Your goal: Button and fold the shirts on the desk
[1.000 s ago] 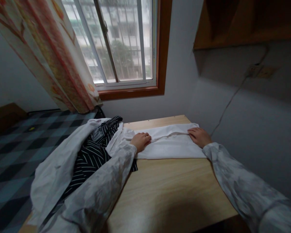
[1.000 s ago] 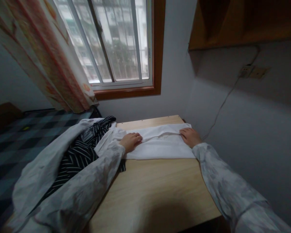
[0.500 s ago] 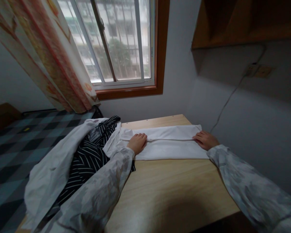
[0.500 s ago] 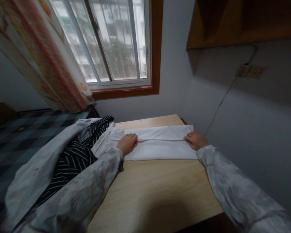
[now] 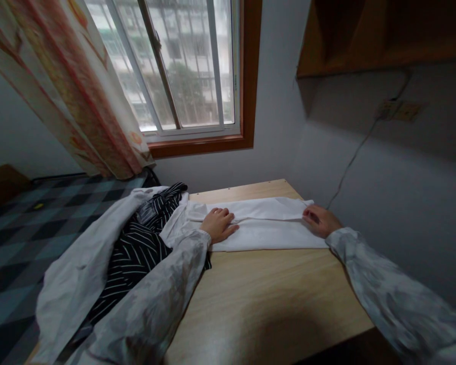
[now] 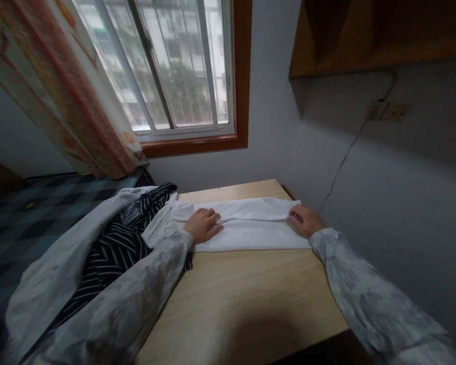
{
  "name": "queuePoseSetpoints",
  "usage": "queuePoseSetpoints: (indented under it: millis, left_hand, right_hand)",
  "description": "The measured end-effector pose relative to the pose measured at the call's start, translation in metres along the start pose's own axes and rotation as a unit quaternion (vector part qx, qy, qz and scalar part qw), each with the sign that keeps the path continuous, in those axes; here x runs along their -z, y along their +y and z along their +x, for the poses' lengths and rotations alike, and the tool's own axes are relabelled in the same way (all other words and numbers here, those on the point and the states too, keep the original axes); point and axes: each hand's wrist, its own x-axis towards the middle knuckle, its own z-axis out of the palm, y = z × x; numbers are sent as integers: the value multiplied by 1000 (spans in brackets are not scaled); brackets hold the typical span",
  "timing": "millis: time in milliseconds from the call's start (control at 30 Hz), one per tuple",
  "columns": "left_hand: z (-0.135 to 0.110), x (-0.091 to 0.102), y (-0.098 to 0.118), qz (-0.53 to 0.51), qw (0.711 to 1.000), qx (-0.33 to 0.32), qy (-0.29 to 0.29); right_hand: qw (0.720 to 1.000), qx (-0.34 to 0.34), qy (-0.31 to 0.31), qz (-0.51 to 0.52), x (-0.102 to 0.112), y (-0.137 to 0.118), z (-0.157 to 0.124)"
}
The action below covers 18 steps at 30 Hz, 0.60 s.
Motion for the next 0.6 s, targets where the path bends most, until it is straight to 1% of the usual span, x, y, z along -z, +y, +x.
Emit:
queuePoseSetpoints:
  millis: [33,67,100,133,167,200,233,300,367,400,467,533,600]
  left_hand:
    - [0,-2,1,-11,1000,-6,3]
    - [-1,-4,2,-20,1000,-8,6]
    - [-2,-6,2,-27,1000,-6,10]
    - [-3,-8,3,-33,999,-3,14]
    - [-4,-10,3,-37,999,2,18]
    - [-5,-12,3,-40,999,5,22]
    - [-6,-13,3,-43,999,8,24]
    - [-7,-14,3,-49,998,9,27]
    - [-8,-14,3,-56,998,9,31]
    - [-8,-14,4,-60,998,9,33]
    - [-8,-14,4,-65,997,9,35]
    - [-8,-14,4,-63,997,12,35]
    - [-8,-14,3,-59,998,16,33]
  right_hand:
    - [997,-60,51,14,-3,1,5]
    - [985,-130,107,21,-5,2,11]
    - [968,-198,151,23,-8,4,18]
    - [952,-253,174,20,-10,6,25]
    - [942,-288,174,14,-12,8,31]
    - [941,-300,156,5,-13,10,36]
    - [947,-291,134,-10,-14,12,41]
    - [963,-242,106,-52,-14,16,49]
    - [969,-208,104,-85,-14,21,56]
    - [968,-211,107,-83,-13,25,60]
    - [957,-266,115,-13,-12,34,69]
    - [928,-340,123,87,-10,47,77]
    - [897,-391,135,156,-7,61,83]
